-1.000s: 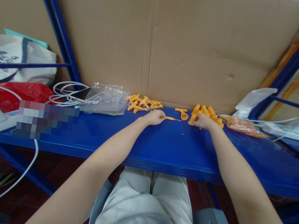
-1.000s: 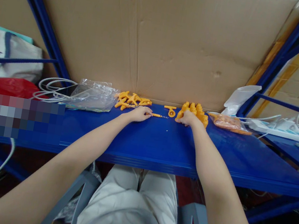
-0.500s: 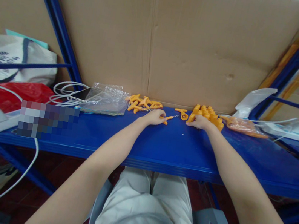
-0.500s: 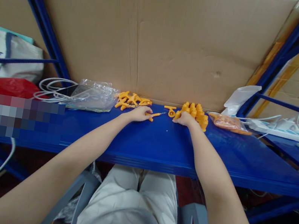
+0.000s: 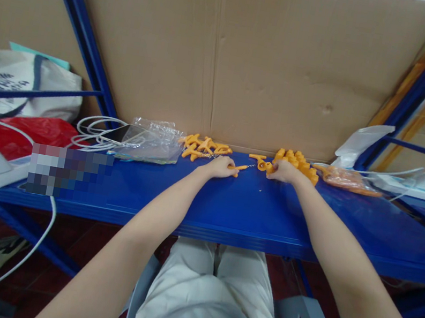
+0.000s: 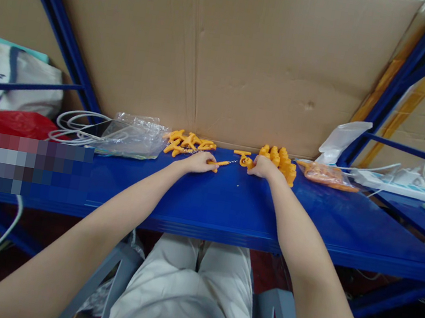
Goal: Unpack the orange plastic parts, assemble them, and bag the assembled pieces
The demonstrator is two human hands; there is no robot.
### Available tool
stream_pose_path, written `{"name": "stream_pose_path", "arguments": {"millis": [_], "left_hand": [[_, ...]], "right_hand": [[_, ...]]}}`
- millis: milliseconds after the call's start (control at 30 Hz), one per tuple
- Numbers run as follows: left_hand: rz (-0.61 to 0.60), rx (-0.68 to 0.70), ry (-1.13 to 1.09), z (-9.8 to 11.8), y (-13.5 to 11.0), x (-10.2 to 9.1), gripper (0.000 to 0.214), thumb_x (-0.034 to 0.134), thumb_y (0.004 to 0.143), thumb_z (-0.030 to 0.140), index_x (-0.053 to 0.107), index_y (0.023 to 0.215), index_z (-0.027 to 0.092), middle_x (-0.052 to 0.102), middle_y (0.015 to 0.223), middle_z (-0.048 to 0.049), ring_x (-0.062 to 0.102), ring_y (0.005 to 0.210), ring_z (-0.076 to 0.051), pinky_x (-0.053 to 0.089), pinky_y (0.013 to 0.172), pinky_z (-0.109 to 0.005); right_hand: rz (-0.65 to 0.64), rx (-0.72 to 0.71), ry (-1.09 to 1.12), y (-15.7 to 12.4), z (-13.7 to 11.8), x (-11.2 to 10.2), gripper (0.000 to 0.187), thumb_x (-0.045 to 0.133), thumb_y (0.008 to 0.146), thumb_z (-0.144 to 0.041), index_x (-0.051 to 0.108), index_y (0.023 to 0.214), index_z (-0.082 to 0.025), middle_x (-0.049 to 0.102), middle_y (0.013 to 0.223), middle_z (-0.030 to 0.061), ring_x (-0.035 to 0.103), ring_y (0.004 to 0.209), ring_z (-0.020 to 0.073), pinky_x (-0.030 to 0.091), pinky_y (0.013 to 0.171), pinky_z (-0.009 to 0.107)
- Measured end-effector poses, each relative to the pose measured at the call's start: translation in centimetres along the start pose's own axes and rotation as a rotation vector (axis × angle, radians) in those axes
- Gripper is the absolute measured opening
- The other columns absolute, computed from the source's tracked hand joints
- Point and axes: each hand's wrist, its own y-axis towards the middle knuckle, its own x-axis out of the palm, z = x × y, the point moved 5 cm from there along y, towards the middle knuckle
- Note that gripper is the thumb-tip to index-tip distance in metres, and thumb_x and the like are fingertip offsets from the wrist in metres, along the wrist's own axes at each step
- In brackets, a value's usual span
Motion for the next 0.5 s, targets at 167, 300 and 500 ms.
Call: {"name": "stream_pose_path", "arguments": {"millis": [167, 300, 500], "left_hand": [[-0.007, 0.034, 0.013, 0.0, 0.0, 0.0, 0.029, 0.058, 0.088, 0.032, 0.079, 0.097, 0.015, 0.079, 0.099, -0.0082, 0.071, 0.095, -0.021, 0.052, 0.085, -0.029], [-0.012, 0.039, -0.01, -0.1, 0.1, 0.0, 0.027, 0.058, 0.086, 0.029, 0.079, 0.094, 0.014, 0.079, 0.099, -0.0088, 0.07, 0.094, -0.022, 0.052, 0.084, -0.029], [-0.025, 0.025, 0.004, 0.0, 0.1, -0.1, 0.027, 0.055, 0.085, 0.025, 0.079, 0.092, 0.015, 0.079, 0.097, -0.0081, 0.071, 0.094, -0.022, 0.052, 0.085, -0.028]], "right_hand": [[0.046, -0.033, -0.015, 0.3, 0.0, -0.1, 0.024, 0.071, 0.077, -0.02, 0.071, 0.101, -0.018, 0.075, 0.101, 0.0108, 0.071, 0.097, 0.0304, 0.054, 0.084, 0.037], [0.052, -0.039, 0.018, 0.7, 0.3, 0.2, 0.028, 0.073, 0.075, -0.019, 0.07, 0.103, -0.018, 0.074, 0.101, 0.0114, 0.071, 0.096, 0.0306, 0.054, 0.084, 0.038], [0.059, -0.082, 0.062, 1.4, 0.8, 0.6, 0.024, 0.077, 0.075, -0.022, 0.071, 0.098, -0.019, 0.074, 0.098, 0.0124, 0.071, 0.095, 0.0316, 0.053, 0.084, 0.04]]}}
